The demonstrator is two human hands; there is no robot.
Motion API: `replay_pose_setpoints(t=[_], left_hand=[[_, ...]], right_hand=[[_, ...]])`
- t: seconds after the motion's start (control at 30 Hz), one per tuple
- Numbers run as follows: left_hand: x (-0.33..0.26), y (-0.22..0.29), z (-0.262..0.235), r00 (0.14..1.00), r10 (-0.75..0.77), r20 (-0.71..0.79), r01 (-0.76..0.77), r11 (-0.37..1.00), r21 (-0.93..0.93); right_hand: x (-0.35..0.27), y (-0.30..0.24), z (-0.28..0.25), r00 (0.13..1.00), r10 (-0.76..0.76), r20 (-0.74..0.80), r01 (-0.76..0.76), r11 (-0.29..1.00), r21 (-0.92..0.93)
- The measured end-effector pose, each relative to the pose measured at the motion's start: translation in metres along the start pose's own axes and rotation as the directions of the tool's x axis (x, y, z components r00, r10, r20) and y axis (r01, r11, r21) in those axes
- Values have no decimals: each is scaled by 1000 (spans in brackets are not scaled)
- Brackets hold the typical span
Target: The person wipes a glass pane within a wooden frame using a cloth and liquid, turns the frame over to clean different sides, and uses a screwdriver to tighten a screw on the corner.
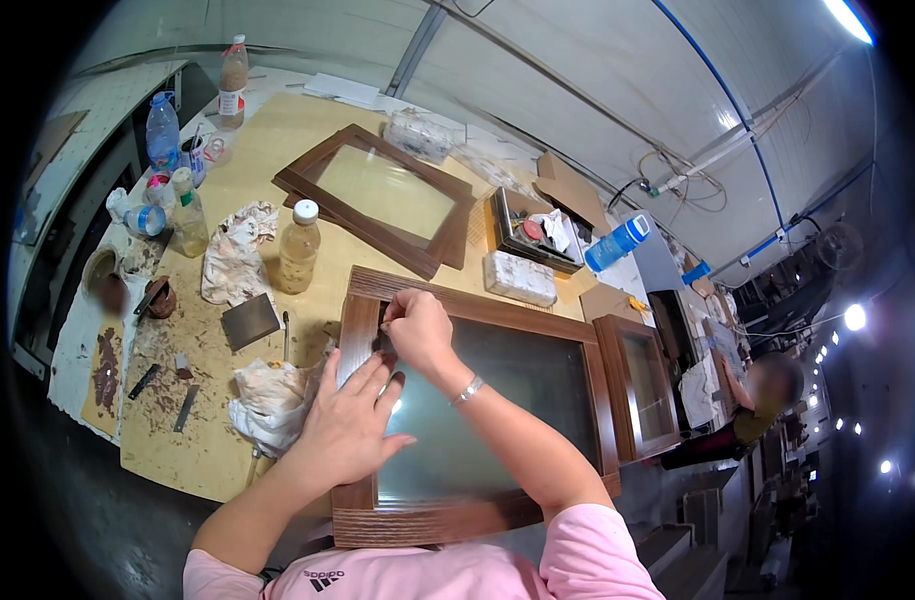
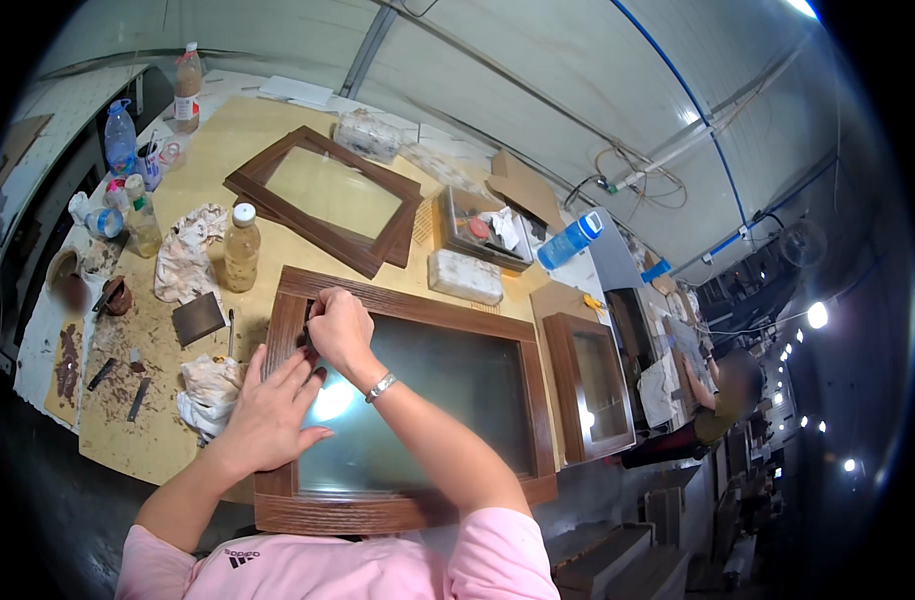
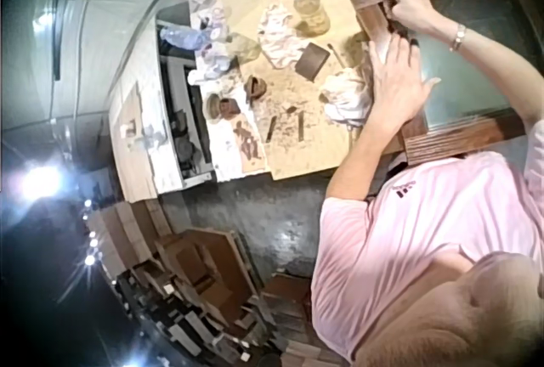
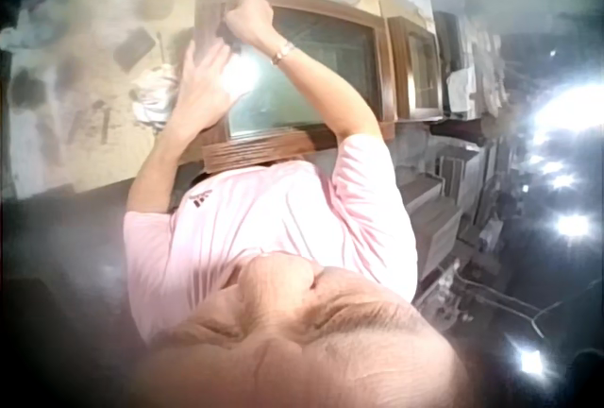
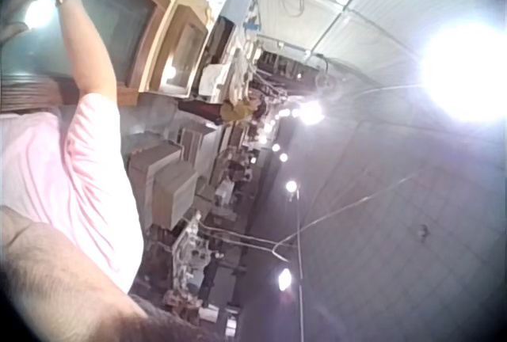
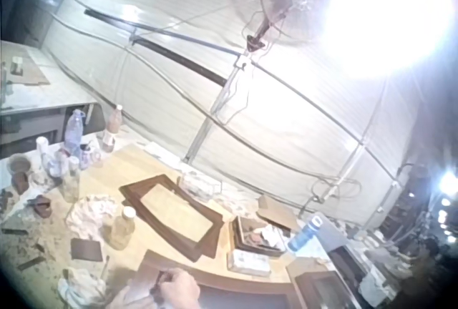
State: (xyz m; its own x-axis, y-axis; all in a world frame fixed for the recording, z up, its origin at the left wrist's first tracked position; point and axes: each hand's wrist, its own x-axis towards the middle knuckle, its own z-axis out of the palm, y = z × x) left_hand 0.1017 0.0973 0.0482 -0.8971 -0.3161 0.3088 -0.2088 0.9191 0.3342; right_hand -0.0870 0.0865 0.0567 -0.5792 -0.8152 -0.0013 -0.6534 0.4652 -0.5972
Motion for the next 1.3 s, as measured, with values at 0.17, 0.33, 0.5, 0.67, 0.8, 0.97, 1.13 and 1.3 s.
replay_pose_setpoints(t=[0.17,0.33,0.5,0.67,0.8,0.97,1.13,1.3], left_hand=[[-1,0,-2,1000,-2,-3,2,1000,-24],[-2,3,-1,1000,10,-13,-10,999,-33],[-3,-1,-3,1000,10,-24,-11,999,-47],[-3,-1,-2,1000,9,-25,-11,998,-60],[-4,-2,-2,1000,5,-25,-7,998,-68],[-3,-1,-3,1000,9,-25,-11,997,-79],[-2,-2,-2,1000,11,-21,-12,997,-74],[-3,-2,-1,1000,11,-16,-12,997,-70]], right_hand=[[-9,3,5,992,-70,-107,75,996,40],[12,18,4,979,13,-204,8,995,100],[12,24,-6,995,-98,0,95,964,248],[7,19,-20,985,-106,134,56,940,336],[7,23,-16,978,-184,98,146,941,305],[10,35,-9,947,-315,64,285,915,285],[1,24,-15,939,-328,98,311,937,161],[0,18,-17,945,-300,133,288,952,100]])
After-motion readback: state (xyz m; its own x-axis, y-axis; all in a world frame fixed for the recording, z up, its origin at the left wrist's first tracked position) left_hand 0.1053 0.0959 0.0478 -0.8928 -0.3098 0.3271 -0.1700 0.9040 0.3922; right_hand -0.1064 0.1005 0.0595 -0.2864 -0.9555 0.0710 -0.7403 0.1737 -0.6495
